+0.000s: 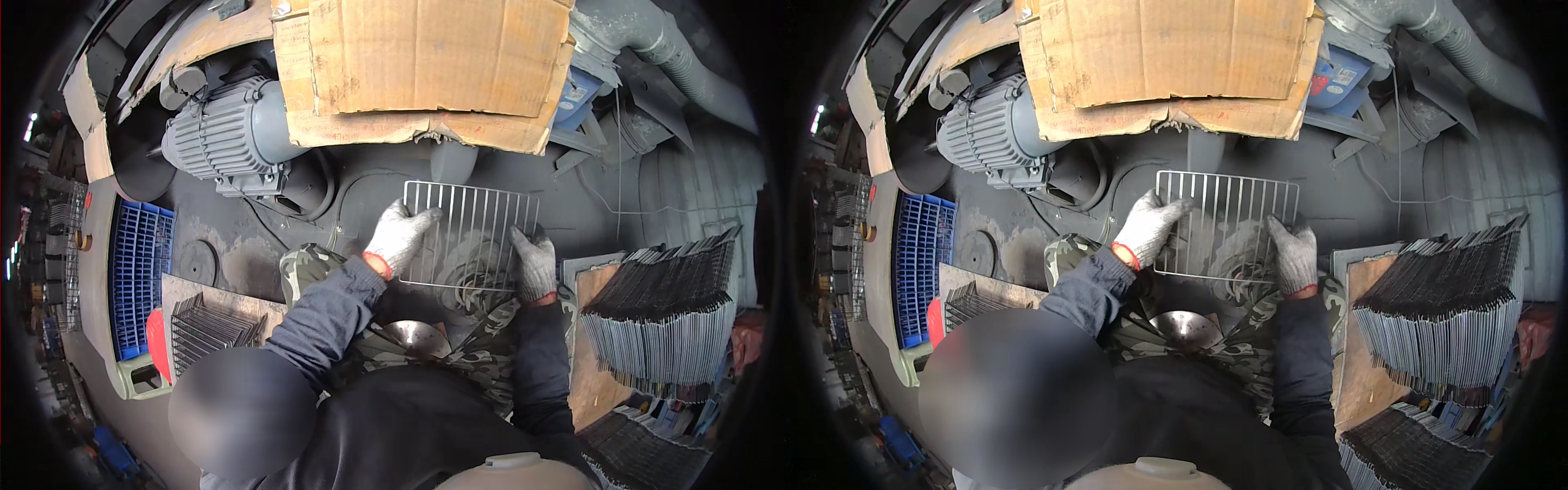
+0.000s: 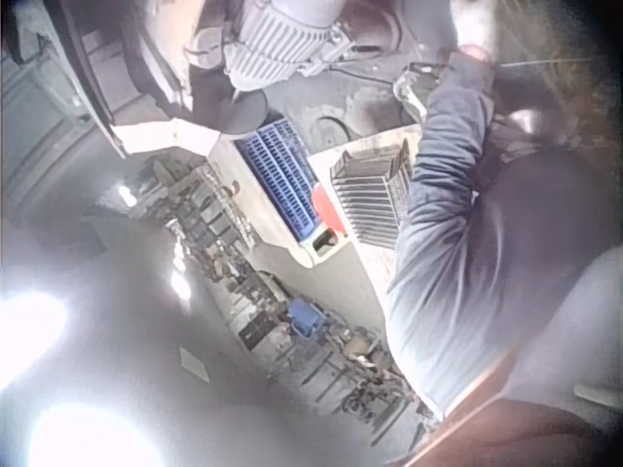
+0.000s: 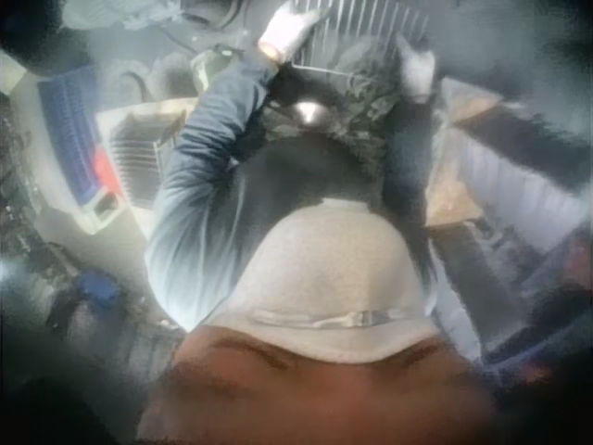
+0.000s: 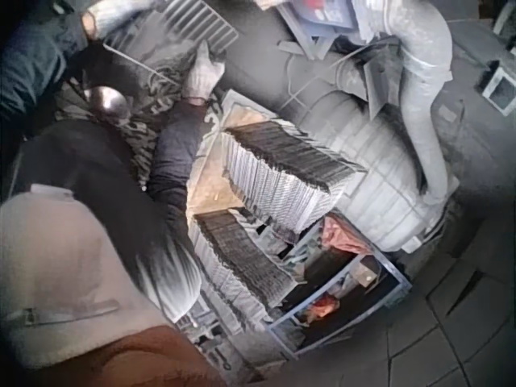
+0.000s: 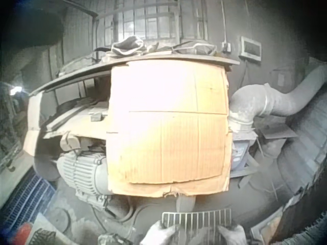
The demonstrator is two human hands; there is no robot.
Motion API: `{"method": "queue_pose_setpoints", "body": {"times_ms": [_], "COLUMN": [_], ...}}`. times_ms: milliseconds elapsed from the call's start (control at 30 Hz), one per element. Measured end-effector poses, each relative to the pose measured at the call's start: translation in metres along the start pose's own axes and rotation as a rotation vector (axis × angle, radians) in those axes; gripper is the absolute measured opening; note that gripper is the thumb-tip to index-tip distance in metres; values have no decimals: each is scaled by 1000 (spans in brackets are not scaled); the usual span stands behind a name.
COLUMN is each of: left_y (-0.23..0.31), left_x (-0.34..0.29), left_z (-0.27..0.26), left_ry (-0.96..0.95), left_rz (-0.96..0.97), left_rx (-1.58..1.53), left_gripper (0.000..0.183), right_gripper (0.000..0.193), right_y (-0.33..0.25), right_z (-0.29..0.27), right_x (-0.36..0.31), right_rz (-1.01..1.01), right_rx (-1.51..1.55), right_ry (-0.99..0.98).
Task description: Inspecting and sorting individual metal wire grids from stacks on a fabrication floor.
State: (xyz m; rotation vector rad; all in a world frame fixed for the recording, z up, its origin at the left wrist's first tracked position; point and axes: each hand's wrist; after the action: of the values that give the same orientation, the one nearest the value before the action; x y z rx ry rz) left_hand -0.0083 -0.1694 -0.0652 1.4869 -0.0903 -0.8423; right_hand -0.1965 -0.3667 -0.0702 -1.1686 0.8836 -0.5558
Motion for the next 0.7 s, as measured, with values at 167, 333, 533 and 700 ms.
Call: {"method": "queue_pose_setpoints", "body": {"times_ms": [167, 333, 533, 700], "left_y": [-28, 26, -1, 11], "left_x": [-1, -24, 0, -19], "left_z": [-73, -26, 16, -68], "left_ry": [160, 36, 17, 108], "left_rz": [-47, -6, 36, -184], "left_rx": [-111, -22, 99, 19], "left_gripper": [27, 35, 39, 41], "right_gripper": [26, 21, 32, 32], "right_y": [17, -20, -42, 19], "right_z": [65, 38, -1, 45], "right_x": [3, -10, -8, 18], "right_rz": [62, 157, 60, 84], "right_rx": [-146, -249, -175, -542], "right_ry": [-180, 3, 60, -101]}}
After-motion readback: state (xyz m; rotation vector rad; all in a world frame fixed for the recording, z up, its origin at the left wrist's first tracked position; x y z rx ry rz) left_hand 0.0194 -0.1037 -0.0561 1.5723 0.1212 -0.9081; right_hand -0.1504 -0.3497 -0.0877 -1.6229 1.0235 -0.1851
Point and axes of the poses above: each hand's wrist, its own x-axis towards the middle knuckle, its own z-axis out of the palm, y = z × x, and after that the axes turned 4 degrees about y, right-handed
